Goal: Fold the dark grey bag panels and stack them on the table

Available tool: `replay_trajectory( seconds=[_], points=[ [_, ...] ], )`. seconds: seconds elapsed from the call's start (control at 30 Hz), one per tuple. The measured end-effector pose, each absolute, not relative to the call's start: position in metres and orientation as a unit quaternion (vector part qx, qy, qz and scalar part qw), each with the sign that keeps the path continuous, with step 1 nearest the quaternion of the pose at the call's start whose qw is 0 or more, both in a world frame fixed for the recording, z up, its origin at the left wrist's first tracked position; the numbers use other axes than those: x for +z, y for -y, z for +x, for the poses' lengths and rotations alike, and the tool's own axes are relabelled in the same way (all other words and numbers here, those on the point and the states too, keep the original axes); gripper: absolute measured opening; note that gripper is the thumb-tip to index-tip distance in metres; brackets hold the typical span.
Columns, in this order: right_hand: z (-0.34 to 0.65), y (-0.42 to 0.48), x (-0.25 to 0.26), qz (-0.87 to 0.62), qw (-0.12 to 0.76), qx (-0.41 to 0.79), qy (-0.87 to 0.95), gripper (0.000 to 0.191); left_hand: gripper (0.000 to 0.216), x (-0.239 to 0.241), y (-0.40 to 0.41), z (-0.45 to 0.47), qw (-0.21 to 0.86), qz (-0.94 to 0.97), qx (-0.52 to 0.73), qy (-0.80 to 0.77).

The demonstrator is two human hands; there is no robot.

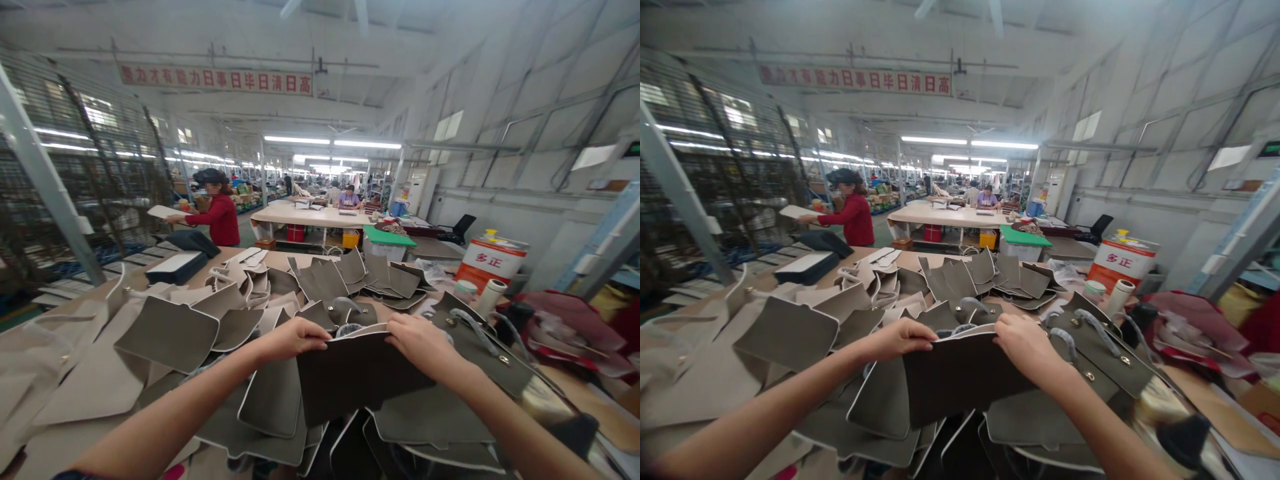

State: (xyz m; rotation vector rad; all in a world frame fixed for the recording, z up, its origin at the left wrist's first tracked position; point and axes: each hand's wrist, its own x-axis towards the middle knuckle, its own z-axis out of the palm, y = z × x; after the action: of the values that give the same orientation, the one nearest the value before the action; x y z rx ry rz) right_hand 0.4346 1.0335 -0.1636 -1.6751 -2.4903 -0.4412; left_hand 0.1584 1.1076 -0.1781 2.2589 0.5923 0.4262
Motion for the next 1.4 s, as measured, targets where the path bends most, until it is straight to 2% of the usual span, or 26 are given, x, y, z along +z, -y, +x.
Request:
replay_trajectory(
  seconds=[0.1,0.27,0.43,0.57,0.77,0.97,1.13,1.27,1.4],
  points=[
    [0.428,-1.031,-0.167,-0.522,0.063,-0.191,0.829,0.006,0.023,-0.174,-1.103,0.161,0.332,0.898,0.144,-0.252],
    [0.417,-1.026,-0.166,-0.480,0.080,-0.186,0.854,0.009,0.023,-0.165,-1.090,0.181,0.283,0.918,0.125,-0.247],
    [0.415,-1.020,-0.162,-0.480,0.087,-0.168,0.857,0.008,0.020,-0.166,-1.086,0.196,0.321,0.901,0.130,-0.261],
    [0.417,-1.015,-0.158,-0.510,0.127,-0.092,0.846,0.003,0.021,-0.169,-1.086,0.197,0.361,0.882,0.123,-0.276],
    [0.420,-1.013,-0.159,-0.523,0.152,-0.037,0.838,0.024,0.022,-0.168,-1.082,0.196,0.371,0.878,0.123,-0.275],
    [0.420,-1.017,-0.159,-0.507,0.129,-0.048,0.851,0.007,0.022,-0.164,-1.081,0.196,0.339,0.894,0.124,-0.265],
    [0.405,-1.016,-0.165,-0.495,0.142,-0.035,0.856,0.015,0.021,-0.164,-1.074,0.202,0.276,0.917,0.135,-0.255],
    [0.390,-1.009,-0.176,-0.496,0.162,-0.009,0.853,0.016,0.023,-0.166,-1.058,0.207,0.163,0.943,0.117,-0.266],
    [0.399,-1.005,-0.190,-0.508,0.119,0.039,0.852,0.019,0.022,-0.165,-1.047,0.200,0.077,0.955,0.078,-0.274]
  ],
)
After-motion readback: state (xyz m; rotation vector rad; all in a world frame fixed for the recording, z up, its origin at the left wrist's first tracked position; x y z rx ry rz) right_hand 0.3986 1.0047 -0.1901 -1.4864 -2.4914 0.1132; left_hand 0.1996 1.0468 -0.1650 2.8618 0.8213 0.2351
